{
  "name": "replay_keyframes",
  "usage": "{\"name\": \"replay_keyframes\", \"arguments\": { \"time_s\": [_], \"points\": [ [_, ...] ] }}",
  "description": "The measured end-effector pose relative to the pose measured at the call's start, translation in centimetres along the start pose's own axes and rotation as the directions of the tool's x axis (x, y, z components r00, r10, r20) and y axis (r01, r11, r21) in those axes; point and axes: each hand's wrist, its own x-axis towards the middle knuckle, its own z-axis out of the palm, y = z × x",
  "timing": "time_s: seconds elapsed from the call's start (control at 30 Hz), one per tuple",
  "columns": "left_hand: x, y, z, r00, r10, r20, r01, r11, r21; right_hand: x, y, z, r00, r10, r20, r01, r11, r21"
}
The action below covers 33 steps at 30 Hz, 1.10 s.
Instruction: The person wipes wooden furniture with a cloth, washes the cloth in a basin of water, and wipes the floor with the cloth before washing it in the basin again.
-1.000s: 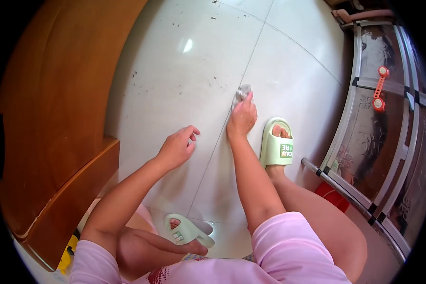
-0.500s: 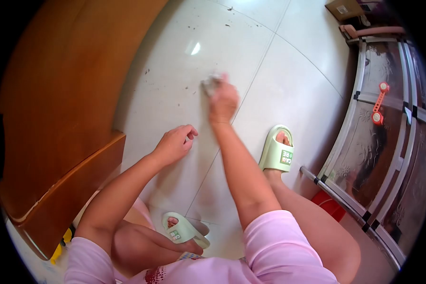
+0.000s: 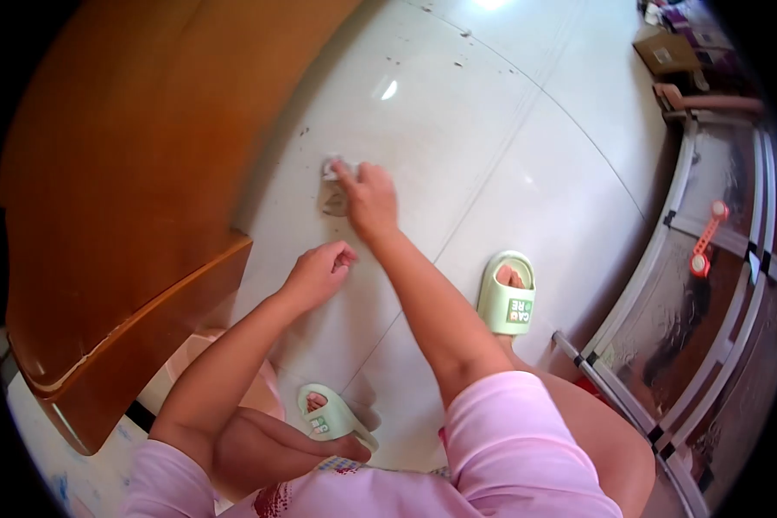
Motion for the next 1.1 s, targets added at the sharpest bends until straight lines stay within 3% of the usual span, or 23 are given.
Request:
{"name": "replay_keyframes", "arguments": {
  "time_s": [0.07,0.13,0.2,0.23,0.27,0.33,0.4,0.47,0.5,0.53,0.6,0.7,0.83,0.93,1.07,1.1],
  "points": [
    [-0.1,-0.8,0.6,0.996,0.004,-0.093,-0.009,0.999,-0.053,0.7,1.7,-1.5,0.979,0.197,0.045,-0.195,0.98,-0.033],
    [-0.3,-0.9,0.5,0.995,-0.032,-0.098,0.026,0.998,-0.057,2.1,3.7,-2.5,0.963,0.223,-0.154,-0.231,0.972,-0.039],
    [-0.4,-1.3,0.8,0.993,-0.088,-0.073,0.08,0.992,-0.101,3.7,4.6,-2.8,0.935,0.343,-0.09,-0.353,0.926,-0.135],
    [-0.4,-1.4,0.9,0.993,-0.096,-0.07,0.089,0.992,-0.088,4.2,4.6,-1.9,0.958,0.241,-0.155,-0.263,0.954,-0.146],
    [-0.3,-1.6,0.9,0.992,-0.101,-0.071,0.094,0.991,-0.095,4.0,4.1,-1.2,0.96,0.237,-0.148,-0.258,0.955,-0.147],
    [-0.4,-2.0,1.0,0.995,-0.065,-0.07,0.062,0.997,-0.045,3.4,2.4,0.6,0.997,0.077,-0.024,-0.08,0.968,-0.239],
    [-0.5,-2.1,0.7,0.995,-0.08,-0.063,0.079,0.996,-0.03,1.5,0.3,2.3,0.99,-0.129,0.055,0.137,0.977,-0.163],
    [-0.5,-2.4,0.5,0.994,-0.09,-0.06,0.09,0.996,-0.011,-0.6,-2.0,2.5,0.966,-0.249,0.074,0.251,0.968,-0.026],
    [-0.5,-3.0,0.7,0.994,-0.081,-0.077,0.081,0.997,0.005,-0.9,-1.8,2.2,0.966,-0.247,0.071,0.238,0.964,0.121],
    [-0.5,-3.3,0.5,0.993,-0.071,-0.097,0.074,0.997,0.022,-0.2,-1.4,1.6,0.965,-0.255,0.069,0.245,0.962,0.122],
    [-0.9,-3.8,0.1,0.991,-0.094,-0.095,0.092,0.995,-0.031,2.1,0.0,0.2,0.995,-0.003,-0.103,0.023,0.981,0.193],
    [-1.3,-3.9,0.2,0.988,-0.144,-0.063,0.138,0.987,-0.087,7.8,1.9,-0.4,0.982,0.072,-0.174,-0.066,0.997,0.041],
    [-1.8,-3.0,-0.4,0.98,-0.195,0.026,0.197,0.975,-0.099,12.1,4.3,4.5,0.977,0.082,-0.195,-0.102,0.99,-0.098],
    [-1.8,-3.3,-0.2,0.989,-0.144,-0.039,0.139,0.985,-0.103,13.7,3.2,6.0,0.981,0.084,-0.176,-0.08,0.996,0.029],
    [-2.0,-3.0,-0.7,0.978,-0.206,-0.004,0.204,0.971,-0.127,15.0,-0.2,6.6,0.976,-0.211,-0.06,0.22,0.941,0.256],
    [-2.3,-2.9,-0.6,0.975,-0.224,-0.01,0.22,0.964,-0.146,14.5,-1.1,7.4,0.976,-0.21,-0.054,0.217,0.939,0.265]
  ]
}}
